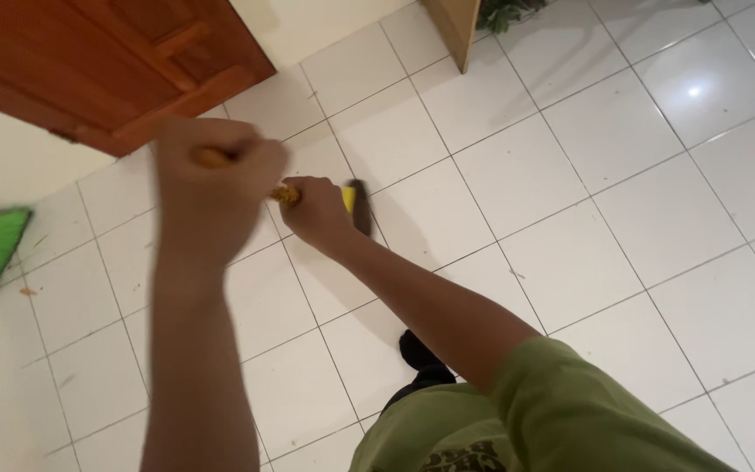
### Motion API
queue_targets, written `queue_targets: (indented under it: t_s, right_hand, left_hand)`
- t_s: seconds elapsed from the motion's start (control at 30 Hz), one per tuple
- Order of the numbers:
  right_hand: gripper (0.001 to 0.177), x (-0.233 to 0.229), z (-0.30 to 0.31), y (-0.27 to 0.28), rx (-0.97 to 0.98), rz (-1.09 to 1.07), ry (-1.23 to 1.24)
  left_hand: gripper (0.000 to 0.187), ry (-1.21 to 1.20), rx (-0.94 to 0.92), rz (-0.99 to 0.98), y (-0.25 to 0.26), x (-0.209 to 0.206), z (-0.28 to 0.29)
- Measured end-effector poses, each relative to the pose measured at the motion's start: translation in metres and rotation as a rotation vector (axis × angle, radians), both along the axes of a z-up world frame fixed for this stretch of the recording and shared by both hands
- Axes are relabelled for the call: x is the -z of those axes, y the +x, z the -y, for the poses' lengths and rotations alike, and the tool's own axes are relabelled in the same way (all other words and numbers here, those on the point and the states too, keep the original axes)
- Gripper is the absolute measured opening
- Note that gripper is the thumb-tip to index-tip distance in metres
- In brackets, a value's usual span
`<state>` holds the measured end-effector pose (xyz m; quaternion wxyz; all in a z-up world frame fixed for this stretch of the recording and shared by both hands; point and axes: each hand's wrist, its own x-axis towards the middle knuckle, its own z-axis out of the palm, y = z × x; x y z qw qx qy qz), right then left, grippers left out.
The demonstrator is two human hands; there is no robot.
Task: The person sweeps the tiled floor using a broom, moving it along the baseboards and under the edges of furniture.
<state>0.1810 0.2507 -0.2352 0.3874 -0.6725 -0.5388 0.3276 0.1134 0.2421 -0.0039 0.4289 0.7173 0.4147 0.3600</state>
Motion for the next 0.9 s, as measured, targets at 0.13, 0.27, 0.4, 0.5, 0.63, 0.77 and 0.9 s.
queue_targets:
  t_s: [0.13, 0.27, 0.4, 0.5, 0.63, 0.77, 0.9]
  right_hand:
    - [0.021, 0.066, -0.023, 0.005, -0.247, -0.935, 0.045]
    - [0.025, 0.065, -0.019, 0.035, -0.409, -1.723, 0.124]
    - [0.031, -0.024, -0.016, 0.1, -0.21, -0.478, -0.028]
    - [0.024, -0.075, -0.017, 0.154, -0.166, 0.139, -0.07]
    - [0.017, -0.087, -0.025, 0.25, -0.158, 0.098, -0.111]
    - [0.026, -0.043, -0.037, 0.352, -0.127, 0.386, -0.137]
    - [0.018, 0.037, -0.043, 0.449, -0.168, 0.674, -0.244]
  left_hand:
    - [0.036, -0.003, 0.041, -0.089, 0.049, 0.034, 0.01]
    - [0.037, -0.005, 0.081, -0.186, 0.082, 0.033, 0.015]
    - [0.027, 0.174, 0.099, -0.069, 0.105, -0.017, 0.007]
    - [0.018, 0.169, 0.02, 0.042, 0.133, -0.047, 0.006]
    - [0.034, 0.209, 0.177, 0.291, 0.176, -0.031, -0.013]
    - [0.03, -0.044, 0.003, 0.667, 0.242, 0.042, -0.043]
    - [0.028, -0.252, -0.083, 0.459, 0.307, 0.13, -0.036]
